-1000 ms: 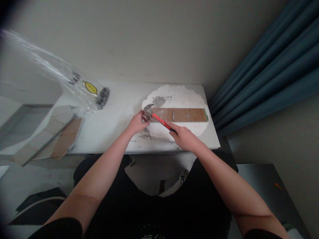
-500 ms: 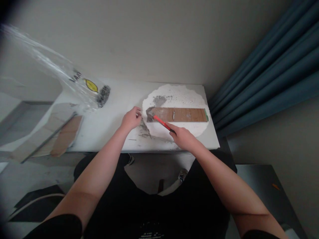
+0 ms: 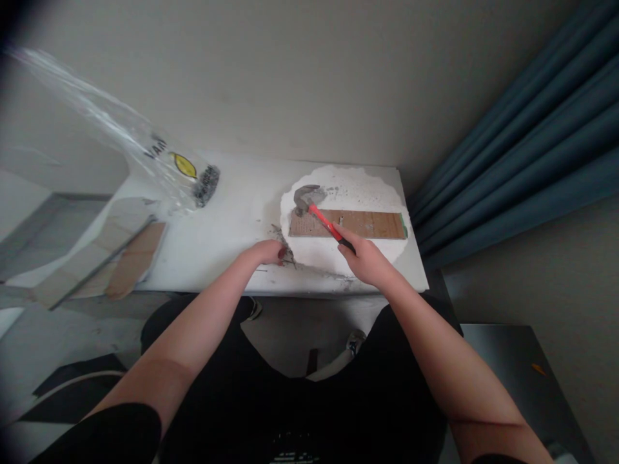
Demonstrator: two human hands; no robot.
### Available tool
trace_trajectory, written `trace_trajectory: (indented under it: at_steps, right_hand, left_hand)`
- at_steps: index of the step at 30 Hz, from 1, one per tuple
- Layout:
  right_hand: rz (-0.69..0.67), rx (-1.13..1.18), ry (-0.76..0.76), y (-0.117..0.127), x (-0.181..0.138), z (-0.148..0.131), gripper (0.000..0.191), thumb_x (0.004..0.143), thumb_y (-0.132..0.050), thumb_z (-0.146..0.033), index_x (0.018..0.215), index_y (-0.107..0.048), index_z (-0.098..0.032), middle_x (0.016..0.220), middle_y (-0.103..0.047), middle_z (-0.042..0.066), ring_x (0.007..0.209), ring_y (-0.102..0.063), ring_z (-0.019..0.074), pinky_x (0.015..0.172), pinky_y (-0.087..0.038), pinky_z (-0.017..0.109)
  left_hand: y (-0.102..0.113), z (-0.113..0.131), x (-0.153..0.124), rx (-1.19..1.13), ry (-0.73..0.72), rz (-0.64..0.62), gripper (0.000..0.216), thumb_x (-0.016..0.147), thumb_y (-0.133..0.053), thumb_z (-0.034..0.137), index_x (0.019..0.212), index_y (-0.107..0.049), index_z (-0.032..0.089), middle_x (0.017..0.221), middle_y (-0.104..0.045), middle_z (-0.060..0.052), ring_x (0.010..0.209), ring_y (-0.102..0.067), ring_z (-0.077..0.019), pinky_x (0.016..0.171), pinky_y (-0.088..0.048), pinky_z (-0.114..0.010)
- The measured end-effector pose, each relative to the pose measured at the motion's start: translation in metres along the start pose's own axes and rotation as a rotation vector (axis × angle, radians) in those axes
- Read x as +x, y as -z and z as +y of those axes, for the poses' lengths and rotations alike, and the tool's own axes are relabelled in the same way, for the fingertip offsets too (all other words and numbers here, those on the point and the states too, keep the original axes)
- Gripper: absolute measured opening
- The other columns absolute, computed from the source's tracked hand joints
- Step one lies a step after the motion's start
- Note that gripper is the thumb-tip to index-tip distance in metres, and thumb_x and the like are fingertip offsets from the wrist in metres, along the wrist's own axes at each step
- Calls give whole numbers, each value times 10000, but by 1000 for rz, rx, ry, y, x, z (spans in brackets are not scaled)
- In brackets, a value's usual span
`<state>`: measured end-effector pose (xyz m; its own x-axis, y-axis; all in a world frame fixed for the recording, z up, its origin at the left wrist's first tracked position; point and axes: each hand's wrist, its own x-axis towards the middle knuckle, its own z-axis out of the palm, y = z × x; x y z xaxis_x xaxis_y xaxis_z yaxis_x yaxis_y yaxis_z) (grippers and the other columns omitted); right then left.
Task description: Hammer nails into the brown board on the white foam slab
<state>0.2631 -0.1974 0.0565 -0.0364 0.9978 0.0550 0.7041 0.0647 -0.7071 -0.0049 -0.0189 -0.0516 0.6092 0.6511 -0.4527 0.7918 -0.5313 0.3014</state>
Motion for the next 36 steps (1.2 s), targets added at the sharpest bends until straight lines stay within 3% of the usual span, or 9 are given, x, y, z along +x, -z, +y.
trace_trajectory:
  at_steps: [8,14,17,20,25,30,36]
  right_hand:
    - [-65,-139,-120,6,0,10,560,988,-498,-241,1546,-490,-203,1460,-611,113,1320,-597,325,1097,-473,491]
    - [-80,-158,-123,5,-1,12,551,997,-500,-259,1547,-491,-228,1426,-639,112,1296,-615,329,1060,-500,490]
    - [-84,-152,-106,4,0,15,545,1005,-498,-282,1548,-489,-257,1406,-656,101,1269,-635,321,1046,-510,485]
    - [-86,-143,-101,3,1,18,554,1005,-500,-291,1557,-475,-254,1397,-663,104,1269,-637,312,1052,-508,474]
    - [-74,-169,-106,4,0,15,550,1005,-515,-284,1553,-483,-266,1381,-674,104,1253,-650,315,1045,-513,463]
    - [-81,-155,-88,6,0,13,552,1009,-508,-276,1560,-471,-256,1396,-662,106,1280,-633,307,1054,-507,458]
    - [-87,-143,-107,6,1,14,554,1001,-499,-266,1555,-479,-243,1397,-662,108,1282,-630,308,1066,-499,470]
  left_hand:
    - [5,2,-6,111,-72,-106,201,645,-683,174,816,-784,199,797,-760,-64,691,-654,-206,659,-473,-290]
    - [6,7,-8,136,-58,-89,191,650,-704,190,828,-775,192,839,-765,-91,721,-662,-229,649,-453,-303]
    - [11,1,-9,118,-32,-11,175,661,-704,206,827,-757,194,856,-758,-99,741,-666,-242,634,-435,-305]
    - [25,-8,-13,40,-30,149,137,706,-654,196,820,-728,212,842,-748,-61,744,-659,-219,633,-423,-292]
    - [49,-17,-22,-341,-47,387,58,723,-649,233,736,-696,201,758,-721,-41,739,-658,-201,700,-475,-309]
    - [58,-2,-20,-637,-172,478,155,727,-677,281,829,-739,182,789,-732,-51,763,-662,-199,771,-520,-339]
    - [55,21,-9,-657,-240,525,173,800,-668,299,883,-768,186,915,-758,-72,838,-676,-202,854,-537,-358]
